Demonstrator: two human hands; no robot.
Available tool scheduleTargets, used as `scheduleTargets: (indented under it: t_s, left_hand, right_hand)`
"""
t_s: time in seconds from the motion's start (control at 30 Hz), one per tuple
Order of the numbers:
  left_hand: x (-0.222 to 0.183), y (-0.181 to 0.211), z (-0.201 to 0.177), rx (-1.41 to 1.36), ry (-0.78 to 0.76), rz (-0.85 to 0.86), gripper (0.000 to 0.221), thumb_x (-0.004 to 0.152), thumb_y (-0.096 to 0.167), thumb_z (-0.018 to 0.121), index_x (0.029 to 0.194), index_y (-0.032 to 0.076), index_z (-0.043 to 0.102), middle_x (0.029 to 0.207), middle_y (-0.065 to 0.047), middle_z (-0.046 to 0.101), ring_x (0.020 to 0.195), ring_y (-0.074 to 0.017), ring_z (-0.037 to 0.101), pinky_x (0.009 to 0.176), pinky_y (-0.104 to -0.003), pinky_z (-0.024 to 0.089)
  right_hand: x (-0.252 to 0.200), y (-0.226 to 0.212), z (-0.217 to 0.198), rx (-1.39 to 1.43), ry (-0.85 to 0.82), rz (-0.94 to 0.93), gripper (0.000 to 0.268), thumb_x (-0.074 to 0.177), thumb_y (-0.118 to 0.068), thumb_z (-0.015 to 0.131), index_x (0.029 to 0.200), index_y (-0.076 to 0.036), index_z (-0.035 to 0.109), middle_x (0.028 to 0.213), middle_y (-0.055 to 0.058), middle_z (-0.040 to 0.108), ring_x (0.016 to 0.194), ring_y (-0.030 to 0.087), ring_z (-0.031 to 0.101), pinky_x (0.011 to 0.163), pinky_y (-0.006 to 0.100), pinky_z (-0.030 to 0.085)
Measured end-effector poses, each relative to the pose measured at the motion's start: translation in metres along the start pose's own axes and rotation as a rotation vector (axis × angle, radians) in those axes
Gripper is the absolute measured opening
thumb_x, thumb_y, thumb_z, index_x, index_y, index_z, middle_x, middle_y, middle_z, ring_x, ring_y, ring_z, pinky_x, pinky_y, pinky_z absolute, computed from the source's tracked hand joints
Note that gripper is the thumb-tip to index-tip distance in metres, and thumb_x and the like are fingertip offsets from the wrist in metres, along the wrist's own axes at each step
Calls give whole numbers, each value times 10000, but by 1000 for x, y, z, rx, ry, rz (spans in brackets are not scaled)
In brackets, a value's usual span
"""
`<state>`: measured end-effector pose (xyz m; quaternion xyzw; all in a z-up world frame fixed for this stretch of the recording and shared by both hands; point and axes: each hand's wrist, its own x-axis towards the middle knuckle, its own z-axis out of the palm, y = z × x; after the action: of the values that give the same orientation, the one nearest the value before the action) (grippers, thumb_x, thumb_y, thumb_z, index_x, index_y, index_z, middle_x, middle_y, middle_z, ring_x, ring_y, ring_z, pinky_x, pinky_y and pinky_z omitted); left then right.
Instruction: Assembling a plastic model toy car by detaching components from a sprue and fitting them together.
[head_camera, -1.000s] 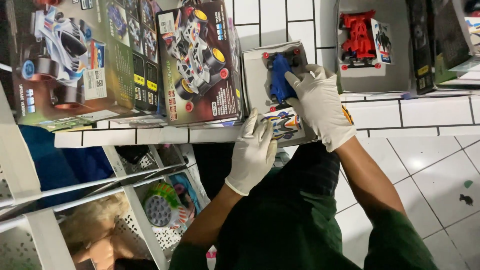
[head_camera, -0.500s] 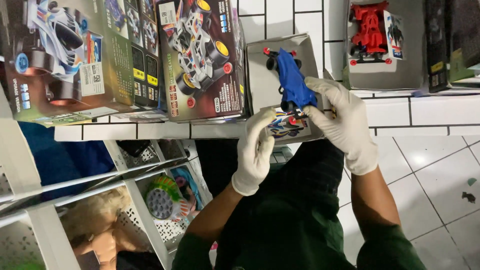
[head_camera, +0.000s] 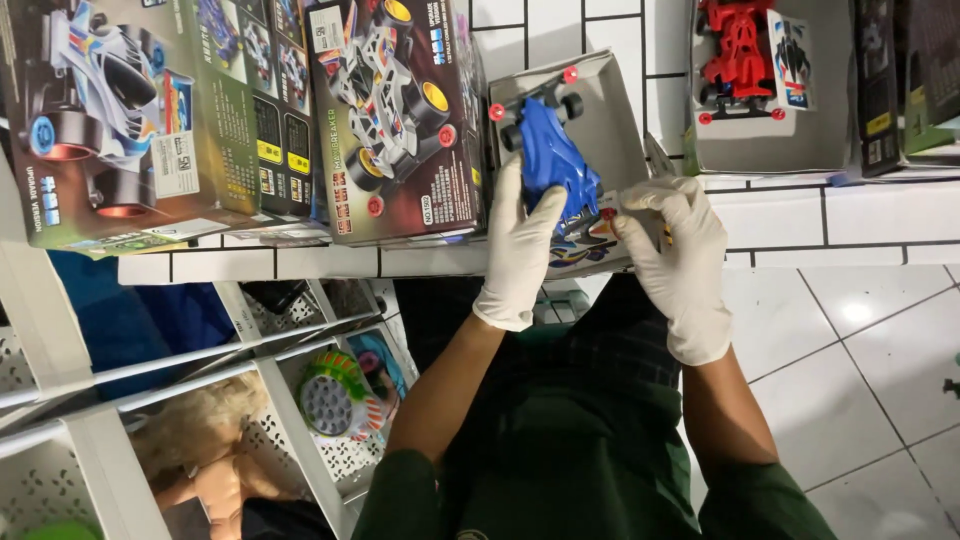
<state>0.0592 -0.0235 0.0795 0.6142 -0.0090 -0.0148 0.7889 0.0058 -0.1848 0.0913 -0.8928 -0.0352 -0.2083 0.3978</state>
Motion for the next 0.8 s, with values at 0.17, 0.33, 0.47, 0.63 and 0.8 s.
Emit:
scheduleTargets:
  t_s: [0.17,0.33,0.47,0.63,0.8]
  left_hand:
    - [-2,-5,4,4,12,113,525,1004,114,677,1469,76,436,1297,-180,489,1273,-257,468,1157,-563,359]
    - [-4,-4,2,80,31,128,514,1004,77,652,1460,33,420,1350,-224,493,1321,-307,485,1148,-592,378]
    - [-2,-7,4,94,41,156,524,1011,51,644,1478,43,406,1372,-232,489,1340,-305,471,1166,-590,363]
    - [1,-10,2,85,98,111,535,989,62,666,1463,46,419,1364,-231,491,1334,-314,482,1141,-569,388]
    - [0,-6,9,103,98,117,536,981,56,675,1457,58,428,1377,-235,491,1340,-311,485,1143,-569,390]
  right_hand:
    - [-3,37,20,-157,13,-51,150,1031,-233,776,1057,-111,692,1039,65,634,956,321,695,822,416,567]
    - [5,12,20,-372,-67,-134,145,944,-125,786,1020,-114,663,921,79,624,865,338,674,704,449,549]
    - [1,24,28,-377,-81,-144,115,958,-104,764,1026,-138,678,944,38,623,888,297,688,722,387,559]
    - [8,17,8,-242,-155,-19,327,932,-159,790,1219,-122,638,1057,124,611,1003,398,649,777,510,551]
    - [2,33,32,-315,-124,-76,302,939,-239,786,1211,-180,671,1062,53,611,993,331,637,822,456,539]
